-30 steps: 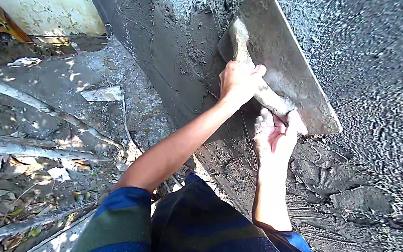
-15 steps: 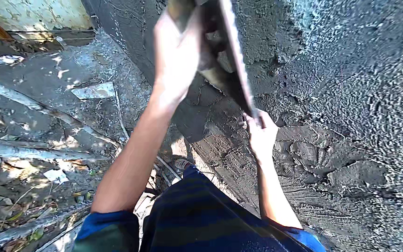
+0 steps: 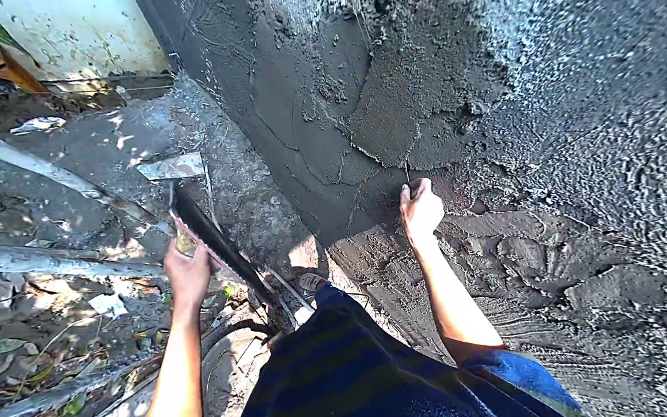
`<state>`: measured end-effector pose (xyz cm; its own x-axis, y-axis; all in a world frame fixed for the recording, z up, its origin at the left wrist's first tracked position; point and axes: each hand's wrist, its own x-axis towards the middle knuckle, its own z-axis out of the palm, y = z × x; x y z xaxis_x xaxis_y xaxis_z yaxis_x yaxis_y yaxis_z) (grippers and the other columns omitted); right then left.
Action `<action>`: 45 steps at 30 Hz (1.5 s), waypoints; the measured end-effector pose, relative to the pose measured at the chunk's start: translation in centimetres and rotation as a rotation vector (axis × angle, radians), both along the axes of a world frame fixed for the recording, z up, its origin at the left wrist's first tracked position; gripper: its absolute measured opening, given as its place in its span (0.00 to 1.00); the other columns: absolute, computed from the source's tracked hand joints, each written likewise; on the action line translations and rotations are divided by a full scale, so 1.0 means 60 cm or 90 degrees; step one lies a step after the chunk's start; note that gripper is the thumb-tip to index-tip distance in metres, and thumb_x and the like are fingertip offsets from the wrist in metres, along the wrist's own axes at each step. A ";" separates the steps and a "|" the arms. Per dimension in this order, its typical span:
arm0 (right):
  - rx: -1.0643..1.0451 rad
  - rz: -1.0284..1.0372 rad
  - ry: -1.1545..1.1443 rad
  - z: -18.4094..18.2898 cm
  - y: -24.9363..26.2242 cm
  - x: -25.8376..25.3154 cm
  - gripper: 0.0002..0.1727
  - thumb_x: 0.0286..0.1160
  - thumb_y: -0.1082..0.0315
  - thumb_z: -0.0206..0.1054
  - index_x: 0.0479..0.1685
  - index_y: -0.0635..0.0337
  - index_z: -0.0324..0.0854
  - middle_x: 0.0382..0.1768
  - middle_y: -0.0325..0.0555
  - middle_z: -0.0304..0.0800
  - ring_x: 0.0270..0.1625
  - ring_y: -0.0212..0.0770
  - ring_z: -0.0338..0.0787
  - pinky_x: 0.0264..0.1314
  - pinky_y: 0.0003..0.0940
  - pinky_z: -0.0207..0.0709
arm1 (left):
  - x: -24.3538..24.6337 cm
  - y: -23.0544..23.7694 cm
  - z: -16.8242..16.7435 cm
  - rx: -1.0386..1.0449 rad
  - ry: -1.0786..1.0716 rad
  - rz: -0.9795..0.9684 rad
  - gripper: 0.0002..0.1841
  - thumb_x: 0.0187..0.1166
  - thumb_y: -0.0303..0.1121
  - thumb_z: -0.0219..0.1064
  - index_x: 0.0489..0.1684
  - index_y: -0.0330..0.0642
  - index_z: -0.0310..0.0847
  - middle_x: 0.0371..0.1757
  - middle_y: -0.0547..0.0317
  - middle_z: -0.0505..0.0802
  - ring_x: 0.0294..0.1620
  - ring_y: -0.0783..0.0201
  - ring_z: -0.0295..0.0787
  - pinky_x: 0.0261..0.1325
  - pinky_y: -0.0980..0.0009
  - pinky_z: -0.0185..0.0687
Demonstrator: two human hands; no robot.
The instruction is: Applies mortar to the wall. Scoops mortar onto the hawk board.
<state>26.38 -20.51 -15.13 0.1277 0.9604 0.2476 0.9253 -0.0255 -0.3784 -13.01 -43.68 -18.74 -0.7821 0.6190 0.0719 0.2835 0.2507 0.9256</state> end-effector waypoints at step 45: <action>0.065 0.184 -0.060 0.009 -0.017 -0.013 0.20 0.81 0.56 0.61 0.55 0.66 0.83 0.38 0.62 0.93 0.42 0.64 0.93 0.47 0.67 0.81 | 0.033 -0.009 -0.160 -0.094 -0.164 0.006 0.23 0.81 0.39 0.68 0.69 0.38 0.74 0.39 0.45 0.92 0.34 0.51 0.91 0.42 0.46 0.89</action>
<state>25.62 -21.50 -14.60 -0.1740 0.9233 0.3424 0.9198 0.2766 -0.2785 -11.04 -44.19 -28.35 -0.7688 0.6003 -0.2205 0.0403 0.3895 0.9201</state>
